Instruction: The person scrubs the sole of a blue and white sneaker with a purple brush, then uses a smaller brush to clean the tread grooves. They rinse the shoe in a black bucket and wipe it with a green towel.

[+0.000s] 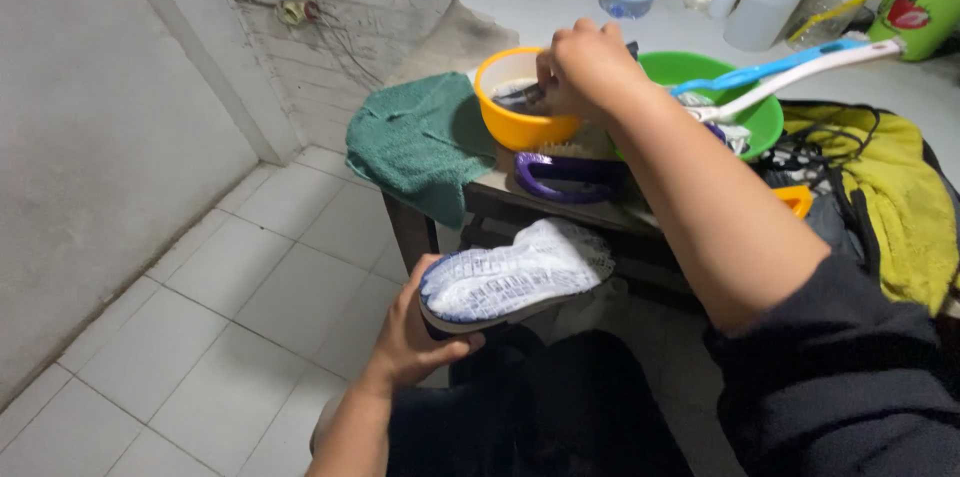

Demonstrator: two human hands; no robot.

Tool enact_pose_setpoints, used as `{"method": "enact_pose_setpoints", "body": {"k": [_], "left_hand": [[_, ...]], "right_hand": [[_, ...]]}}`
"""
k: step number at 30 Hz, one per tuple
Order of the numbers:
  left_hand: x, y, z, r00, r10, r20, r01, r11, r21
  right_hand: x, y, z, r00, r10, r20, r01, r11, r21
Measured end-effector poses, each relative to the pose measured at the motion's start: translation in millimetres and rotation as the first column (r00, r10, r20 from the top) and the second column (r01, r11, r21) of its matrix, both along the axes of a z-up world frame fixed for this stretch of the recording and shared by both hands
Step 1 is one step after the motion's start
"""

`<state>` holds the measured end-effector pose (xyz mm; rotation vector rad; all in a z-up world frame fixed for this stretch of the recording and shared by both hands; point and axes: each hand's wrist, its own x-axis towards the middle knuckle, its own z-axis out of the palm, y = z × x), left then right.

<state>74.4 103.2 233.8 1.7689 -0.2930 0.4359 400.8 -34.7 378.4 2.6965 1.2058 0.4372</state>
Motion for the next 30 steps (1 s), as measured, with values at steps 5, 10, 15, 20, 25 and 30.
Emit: {"method": "enact_pose_setpoints", "body": {"k": [5, 10, 15, 20, 25, 30], "left_hand": [[-2, -4, 2, 1.000, 0.007, -0.024, -0.008, 0.999, -0.037], [-3, -2, 5, 0.998, 0.053, -0.041, -0.052, 0.998, 0.022], [-4, -2, 5, 0.999, 0.029, -0.033, -0.030, 0.999, -0.029], [-6, -6, 12, 0.996, 0.050, -0.071, -0.053, 0.998, -0.033], [-7, -7, 5, 0.999, 0.052, -0.014, -0.052, 0.999, -0.001], [-16, -15, -15, 0.986, 0.154, -0.059, -0.144, 0.979, 0.146]], "right_hand": [[16, 12, 11, 0.993, 0.104, -0.053, -0.114, 0.961, -0.250], [11, -8, 34, 0.990, 0.126, 0.066, -0.116, 0.983, -0.145], [-4, -18, 45, 0.998, -0.018, -0.054, 0.015, 0.997, -0.072], [-21, -11, 41, 0.997, -0.022, -0.073, 0.015, 0.995, -0.099], [-37, -15, 55, 0.935, -0.045, -0.352, 0.036, 0.999, -0.034], [-39, -24, 59, 0.967, -0.141, -0.214, 0.116, 0.985, -0.124]]}}
